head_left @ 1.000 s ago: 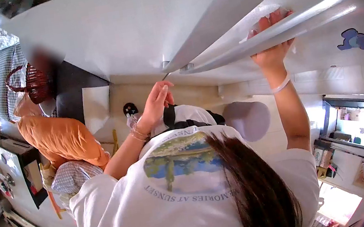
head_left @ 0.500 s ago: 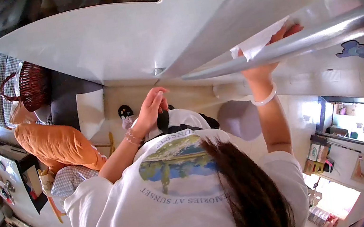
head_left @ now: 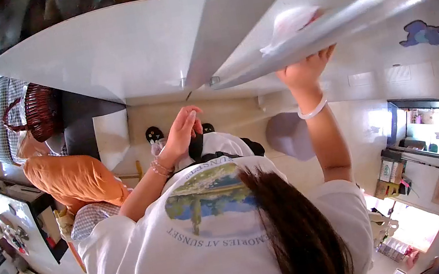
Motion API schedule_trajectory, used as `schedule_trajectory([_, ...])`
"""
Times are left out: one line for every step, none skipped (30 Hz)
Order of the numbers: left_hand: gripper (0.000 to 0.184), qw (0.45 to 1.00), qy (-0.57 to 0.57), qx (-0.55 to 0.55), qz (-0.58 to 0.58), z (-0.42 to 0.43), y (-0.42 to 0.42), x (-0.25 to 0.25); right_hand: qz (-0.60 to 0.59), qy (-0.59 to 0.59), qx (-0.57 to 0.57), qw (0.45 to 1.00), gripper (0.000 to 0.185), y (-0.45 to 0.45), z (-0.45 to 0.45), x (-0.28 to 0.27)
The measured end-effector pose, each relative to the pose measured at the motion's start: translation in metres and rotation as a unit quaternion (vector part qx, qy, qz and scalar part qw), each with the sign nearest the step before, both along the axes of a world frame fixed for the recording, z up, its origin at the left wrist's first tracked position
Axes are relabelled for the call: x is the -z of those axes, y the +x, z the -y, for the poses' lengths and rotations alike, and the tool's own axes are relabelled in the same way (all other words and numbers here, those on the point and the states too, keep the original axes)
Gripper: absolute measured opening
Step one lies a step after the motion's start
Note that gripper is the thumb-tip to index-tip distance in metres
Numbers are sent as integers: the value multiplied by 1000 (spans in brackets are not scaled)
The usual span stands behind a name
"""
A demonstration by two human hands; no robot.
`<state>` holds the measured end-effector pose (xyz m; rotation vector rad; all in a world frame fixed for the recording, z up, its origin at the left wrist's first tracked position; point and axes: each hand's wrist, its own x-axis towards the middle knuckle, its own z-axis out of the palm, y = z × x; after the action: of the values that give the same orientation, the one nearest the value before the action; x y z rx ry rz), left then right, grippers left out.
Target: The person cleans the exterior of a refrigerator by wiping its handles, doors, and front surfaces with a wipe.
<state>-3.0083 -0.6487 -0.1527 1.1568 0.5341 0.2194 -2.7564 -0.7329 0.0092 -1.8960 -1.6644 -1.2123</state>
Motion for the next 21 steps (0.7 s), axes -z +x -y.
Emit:
schedule_trajectory([25, 1000, -6, 6, -6, 2, -1, 0, -7, 10, 11, 1000, 47, 2, 7, 4])
schedule_trajectory([25, 1000, -10, 9, -10, 5, -2, 2, -13, 21, 20, 999, 43, 3, 13, 8])
schedule_trajectory([25, 1000, -16, 14, -16, 8, -3, 2, -21, 31, 30, 999, 39, 3, 19, 10])
schedule_trajectory([25, 999, -19, 33, -11, 10, -3, -4, -67, 67, 6, 995, 33, 1, 21, 3])
schedule_trajectory([24, 998, -21, 53, -6, 13, -2, -10, -99, 97, -13, 990, 31, 0, 25, 3])
schedule_trajectory([24, 997, -21, 74, -2, 17, 1, -18, -131, 129, -29, 983, 29, -1, 32, 3])
schedule_trajectory([24, 995, -9, 101, 12, 19, 5, -29, -162, 161, -44, 973, 28, -3, 40, 5])
schedule_trajectory([25, 991, 3, 129, 27, 22, 11, -43, -329, 244, -86, 908, 26, -14, 46, 14])
schedule_trajectory([25, 986, 15, 160, 41, 26, 17, -59, -353, 295, -120, 880, 27, -20, 50, 15])
schedule_trajectory([29, 979, -4, 192, 63, 28, 24, -80, -374, 344, -154, 847, 29, -27, 52, 7])
schedule_trajectory([31, 980, 27, 181, 78, 32, 30, -98, -392, 391, -188, 811, 30, -36, 54, 2])
schedule_trajectory([34, 980, 58, 168, 93, 37, 37, -114, -492, 451, -232, 707, 34, -47, 59, 2])
schedule_trajectory([36, 978, 89, 154, 108, 43, 44, -126, -554, 454, -250, 651, 35, -57, 67, -2])
schedule_trajectory([39, 976, 93, 145, 131, 47, 53, -135, -612, 454, -268, 590, 35, -65, 73, -10])
schedule_trajectory([42, 974, 96, 134, 155, 50, 62, -143, -665, 449, -286, 524, 35, -72, 77, -19])
schedule_trajectory([46, 972, 99, 123, 176, 53, 71, -147, -703, 422, -279, 499, 34, -79, 78, -28])
schedule_trajectory([47, 971, 24, 143, 188, 56, 79, -147, -735, 399, -290, 465, 34, -79, 84, -28])
schedule_trajectory([49, 966, -52, 161, 198, 59, 86, -145, -765, 373, -302, 430, 34, -78, 90, -28])
schedule_trajectory([51, 954, -127, 177, 207, 62, 91, -144, -792, 346, -312, 394, 34, -77, 95, -27])
schedule_trajectory([49, 949, -163, 203, 181, 63, 94, -151, -800, 353, -314, 369, 32, -78, 97, -26])
schedule_trajectory([46, 961, -139, 186, 153, 68, 96, -149, -797, 358, -300, 382, 32, -77, 102, -24])
